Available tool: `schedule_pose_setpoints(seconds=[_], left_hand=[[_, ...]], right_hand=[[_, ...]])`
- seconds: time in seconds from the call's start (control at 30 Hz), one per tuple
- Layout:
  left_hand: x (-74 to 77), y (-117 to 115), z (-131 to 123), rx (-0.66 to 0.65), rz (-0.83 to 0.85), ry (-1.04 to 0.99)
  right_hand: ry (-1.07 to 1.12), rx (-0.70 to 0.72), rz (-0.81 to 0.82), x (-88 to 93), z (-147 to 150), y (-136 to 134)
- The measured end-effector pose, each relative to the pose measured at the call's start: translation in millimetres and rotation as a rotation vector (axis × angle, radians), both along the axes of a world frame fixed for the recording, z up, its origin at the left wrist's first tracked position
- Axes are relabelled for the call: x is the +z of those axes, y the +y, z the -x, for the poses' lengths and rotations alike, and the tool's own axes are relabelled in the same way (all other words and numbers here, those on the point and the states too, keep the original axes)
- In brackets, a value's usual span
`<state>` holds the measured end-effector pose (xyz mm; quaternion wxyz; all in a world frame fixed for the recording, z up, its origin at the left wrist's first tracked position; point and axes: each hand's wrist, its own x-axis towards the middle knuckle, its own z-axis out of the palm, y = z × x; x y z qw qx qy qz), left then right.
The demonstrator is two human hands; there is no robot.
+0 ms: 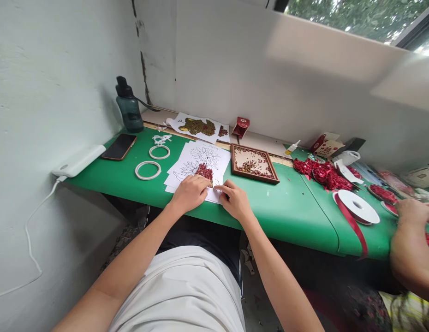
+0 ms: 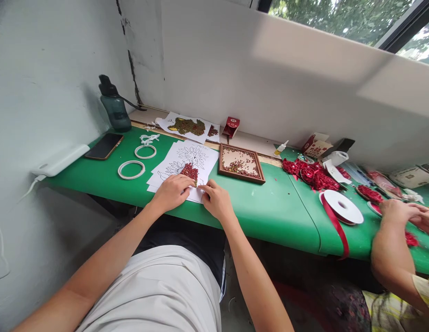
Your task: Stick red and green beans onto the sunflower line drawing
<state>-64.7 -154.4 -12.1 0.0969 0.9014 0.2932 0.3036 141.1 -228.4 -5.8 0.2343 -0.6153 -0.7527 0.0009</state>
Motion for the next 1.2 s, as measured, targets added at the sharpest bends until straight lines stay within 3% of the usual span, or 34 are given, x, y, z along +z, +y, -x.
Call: schedule_pose_setpoints(seconds=[0.43,0.7,0.93,1.2], left_hand=[[-6.7,2.8,0.3,0.007,-0.037,0.053],[1.8,0.7,0.0,0.004,-0.01,0.067],[-2.4,5.4,-5.8,-0.035,0.041,0.326],[-1.1,7.9,-8.0,0.035,0.134,0.398]], right_hand=[[-0.008,-0.003,-0.01,-0.8,0.5,-0.3],[0.003,-0.003,-0.011,-1.1,0.4,-0.6],[-0.023,-0.072,-0.003,0.7,1.8,0.5],[-0.045,-0.147,-0.015,-2.9,0.3,1.9]])
